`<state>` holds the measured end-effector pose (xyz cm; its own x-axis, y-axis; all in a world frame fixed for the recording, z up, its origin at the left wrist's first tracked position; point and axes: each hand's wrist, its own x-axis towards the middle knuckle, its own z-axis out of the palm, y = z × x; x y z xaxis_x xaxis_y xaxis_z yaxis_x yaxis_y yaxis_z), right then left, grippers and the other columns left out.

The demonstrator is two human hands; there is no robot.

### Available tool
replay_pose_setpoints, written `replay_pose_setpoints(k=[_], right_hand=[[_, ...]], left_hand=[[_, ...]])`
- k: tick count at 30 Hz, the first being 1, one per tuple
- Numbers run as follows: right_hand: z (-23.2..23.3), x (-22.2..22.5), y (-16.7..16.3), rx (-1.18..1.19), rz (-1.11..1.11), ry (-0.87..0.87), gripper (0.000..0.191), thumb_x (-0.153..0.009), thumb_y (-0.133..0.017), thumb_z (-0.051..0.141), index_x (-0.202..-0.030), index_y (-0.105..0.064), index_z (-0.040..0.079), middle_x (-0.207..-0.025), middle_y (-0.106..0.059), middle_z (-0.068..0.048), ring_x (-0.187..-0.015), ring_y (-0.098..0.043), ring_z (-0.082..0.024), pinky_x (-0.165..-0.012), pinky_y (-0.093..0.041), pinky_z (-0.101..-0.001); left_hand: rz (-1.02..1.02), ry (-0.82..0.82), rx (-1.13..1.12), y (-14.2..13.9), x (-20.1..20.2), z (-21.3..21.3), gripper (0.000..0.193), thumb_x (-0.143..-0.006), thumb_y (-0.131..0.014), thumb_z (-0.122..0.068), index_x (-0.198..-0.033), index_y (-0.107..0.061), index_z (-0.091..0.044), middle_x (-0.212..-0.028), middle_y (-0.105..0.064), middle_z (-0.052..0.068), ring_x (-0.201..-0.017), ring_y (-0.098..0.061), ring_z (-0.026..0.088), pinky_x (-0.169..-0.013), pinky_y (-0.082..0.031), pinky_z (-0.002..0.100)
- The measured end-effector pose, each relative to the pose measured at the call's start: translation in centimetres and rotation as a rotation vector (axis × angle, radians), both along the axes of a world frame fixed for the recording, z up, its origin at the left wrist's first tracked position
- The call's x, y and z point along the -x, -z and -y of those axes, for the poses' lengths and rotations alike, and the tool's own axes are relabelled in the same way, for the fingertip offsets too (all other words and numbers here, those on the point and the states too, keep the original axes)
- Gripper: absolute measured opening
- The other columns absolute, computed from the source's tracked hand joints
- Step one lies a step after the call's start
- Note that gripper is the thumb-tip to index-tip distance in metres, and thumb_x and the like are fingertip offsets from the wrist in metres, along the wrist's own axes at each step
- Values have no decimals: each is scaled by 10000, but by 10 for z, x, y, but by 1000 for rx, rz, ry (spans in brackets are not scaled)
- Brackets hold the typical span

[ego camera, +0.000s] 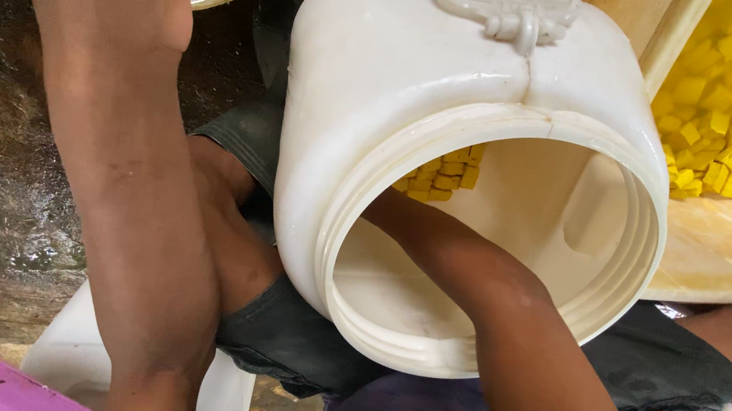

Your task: The person sits on the floor and transfers yellow cube-shaped bars one at a time from a large water-filled tub into a white plastic bucket, occasionally holding and turning a bar in both hands before placing it into the bucket with the others.

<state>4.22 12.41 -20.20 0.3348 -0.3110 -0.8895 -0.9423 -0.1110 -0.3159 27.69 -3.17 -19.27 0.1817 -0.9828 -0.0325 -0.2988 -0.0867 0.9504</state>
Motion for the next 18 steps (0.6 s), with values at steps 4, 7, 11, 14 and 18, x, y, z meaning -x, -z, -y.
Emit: replay_pose_setpoints(k=[4,7,11,14,18], right_hand=[[-3,-1,0,-3,7,-4,468,-849,-717,328,-1238,-687,68,-1177,-697,-205,-1049,-652,-387,-891,-518,-487],[-1,-1,3,-7,12,-10,464,-854,-713,328,-1239,-688,69,-1175,-699,-205,-1044,-653,-388,-887,-518,-490],[5,4,10,-3,16,-19,459,-861,-708,328,-1241,-690,71,-1171,-701,-205,-1037,-655,-389,-881,-519,-493],[10,6,14,2,23,-22,455,-867,-704,328,-1242,-691,72,-1169,-703,-205,-1032,-656,-390,-876,-519,-495],[21,8,0,11,44,-35,449,-874,-699,328,-1243,-693,73,-1165,-705,-205,-1025,-658,-391,-870,-520,-499]], left_hand=[[153,13,21,18,-11,-5,113,-1150,-561,-132,-1106,-603,-37,-877,-499,-37,-736,-457,58,-664,-462,250],[325,26,49,34,-20,-9,117,-1140,-554,-136,-1114,-605,-34,-886,-514,-37,-743,-469,56,-662,-466,255],[831,95,155,36,-24,-11,128,-1127,-544,-141,-1124,-608,-31,-899,-534,-36,-753,-484,54,-659,-472,260],[388,99,186,19,-12,-5,130,-1170,-539,-99,-1081,-593,-22,-896,-509,-3,-745,-454,97,-688,-463,289],[-504,-63,-28,-16,14,7,237,-1179,-629,-94,-963,-544,-49,-778,-377,-16,-649,-342,105,-609,-389,302]])
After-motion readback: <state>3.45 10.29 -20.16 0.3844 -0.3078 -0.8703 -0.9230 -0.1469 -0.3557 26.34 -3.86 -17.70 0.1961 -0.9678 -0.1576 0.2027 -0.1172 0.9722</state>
